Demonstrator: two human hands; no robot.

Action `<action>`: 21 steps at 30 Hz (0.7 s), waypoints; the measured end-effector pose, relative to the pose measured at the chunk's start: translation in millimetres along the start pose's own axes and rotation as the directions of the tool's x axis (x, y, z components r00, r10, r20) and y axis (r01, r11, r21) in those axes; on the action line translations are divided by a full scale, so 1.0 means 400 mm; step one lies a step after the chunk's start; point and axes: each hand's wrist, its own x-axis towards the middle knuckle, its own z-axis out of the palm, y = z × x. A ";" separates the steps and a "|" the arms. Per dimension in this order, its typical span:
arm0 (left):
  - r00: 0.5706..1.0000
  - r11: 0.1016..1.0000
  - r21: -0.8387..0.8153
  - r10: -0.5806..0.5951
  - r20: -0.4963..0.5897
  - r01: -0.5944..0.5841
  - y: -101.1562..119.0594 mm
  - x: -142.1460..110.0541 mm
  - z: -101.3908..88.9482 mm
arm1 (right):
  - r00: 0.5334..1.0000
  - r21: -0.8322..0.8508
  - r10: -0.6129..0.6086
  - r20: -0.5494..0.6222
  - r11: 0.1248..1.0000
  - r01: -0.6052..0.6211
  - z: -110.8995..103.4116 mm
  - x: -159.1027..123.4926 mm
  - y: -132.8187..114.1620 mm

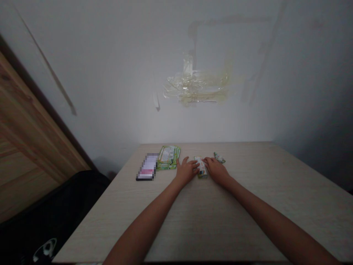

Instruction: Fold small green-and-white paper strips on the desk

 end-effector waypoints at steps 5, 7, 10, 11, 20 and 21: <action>1.000 1.000 -0.013 0.004 -0.016 -0.005 0.000 -0.005 0.001 | 1.000 0.035 -0.009 -0.004 0.999 0.009 0.010 0.008 0.007; 1.000 1.000 -0.019 0.004 -0.031 -0.005 0.001 -0.008 0.002 | 1.000 0.056 -0.021 -0.015 0.998 0.021 0.014 0.008 0.010; 0.998 1.000 -0.024 0.009 -0.059 -0.010 0.001 -0.011 0.003 | 0.999 0.106 -0.044 -0.030 0.993 0.047 0.015 0.005 0.014; 0.997 1.000 -0.024 0.011 -0.071 -0.013 0.001 -0.012 0.003 | 0.998 0.127 -0.056 -0.034 0.990 0.060 0.014 0.003 0.015; 0.997 1.000 -0.008 0.021 -0.071 -0.022 -0.002 -0.024 -0.008 | 0.993 0.189 -0.114 -0.034 0.975 0.118 0.005 -0.011 0.017; 0.998 1.000 -0.004 0.016 -0.061 -0.016 -0.001 -0.025 -0.008 | 0.994 0.169 -0.101 -0.036 0.980 0.106 0.004 -0.011 0.017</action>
